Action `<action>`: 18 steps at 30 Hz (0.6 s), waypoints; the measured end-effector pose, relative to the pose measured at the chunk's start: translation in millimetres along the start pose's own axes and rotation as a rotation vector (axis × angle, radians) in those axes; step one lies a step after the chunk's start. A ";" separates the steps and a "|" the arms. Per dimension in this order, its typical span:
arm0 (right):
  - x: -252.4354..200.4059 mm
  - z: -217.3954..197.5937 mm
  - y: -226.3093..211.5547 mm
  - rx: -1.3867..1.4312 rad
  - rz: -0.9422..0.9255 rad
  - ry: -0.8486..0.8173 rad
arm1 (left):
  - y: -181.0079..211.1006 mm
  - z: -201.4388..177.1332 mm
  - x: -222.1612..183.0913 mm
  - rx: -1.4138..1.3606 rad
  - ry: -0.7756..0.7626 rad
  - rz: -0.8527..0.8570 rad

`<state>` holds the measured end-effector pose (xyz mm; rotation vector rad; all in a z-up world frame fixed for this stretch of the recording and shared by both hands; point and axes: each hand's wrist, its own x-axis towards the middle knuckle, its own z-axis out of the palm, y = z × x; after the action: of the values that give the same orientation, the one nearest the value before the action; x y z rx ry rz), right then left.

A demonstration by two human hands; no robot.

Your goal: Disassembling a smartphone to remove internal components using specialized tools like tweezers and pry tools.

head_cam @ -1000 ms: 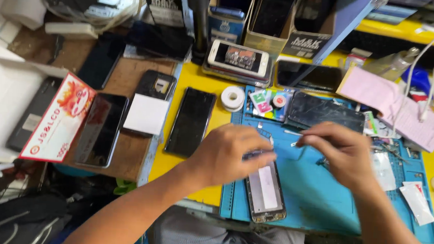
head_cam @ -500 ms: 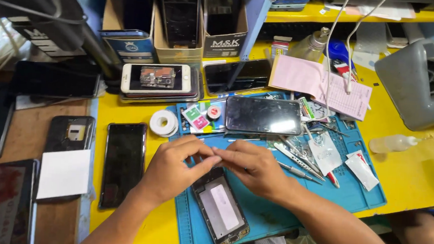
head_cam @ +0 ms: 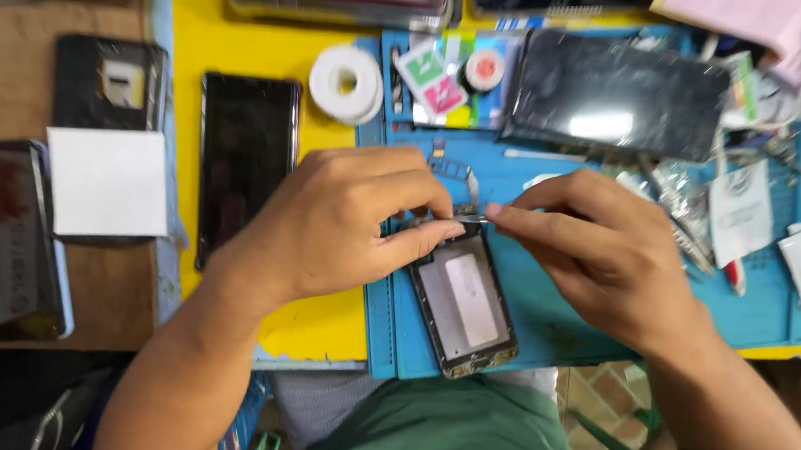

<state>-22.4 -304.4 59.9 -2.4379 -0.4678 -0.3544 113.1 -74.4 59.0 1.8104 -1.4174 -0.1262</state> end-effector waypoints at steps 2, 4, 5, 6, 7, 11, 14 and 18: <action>-18.5 5.3 -10.1 -0.049 0.045 -0.056 | -6.9 2.3 -8.8 0.049 -0.142 -0.047; -36.8 12.2 -20.5 -0.103 0.075 -0.102 | -9.9 5.3 -13.5 0.109 -0.283 -0.081; -47.5 16.4 -27.5 -0.111 0.101 -0.138 | -8.6 8.3 -15.2 0.184 -0.336 -0.047; -58.4 19.6 -34.6 -0.118 0.126 -0.173 | -6.9 11.4 -16.2 0.258 -0.390 -0.011; -62.5 24.0 -39.8 -0.112 0.135 -0.183 | -4.9 13.8 -17.9 0.246 -0.394 -0.018; -75.1 33.8 -56.1 -0.221 0.086 -0.171 | 1.5 20.2 -18.6 0.269 -0.402 0.042; -81.5 33.8 -61.3 -0.253 0.067 -0.182 | 2.5 22.7 -18.4 0.293 -0.384 0.061; -81.3 35.9 -62.7 -0.262 0.011 -0.184 | 3.1 23.0 -19.2 0.313 -0.369 0.066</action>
<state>-116.5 -255.2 36.3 -2.7415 -0.5135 -0.1972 91.5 -70.4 38.3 2.0668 -1.8364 -0.2236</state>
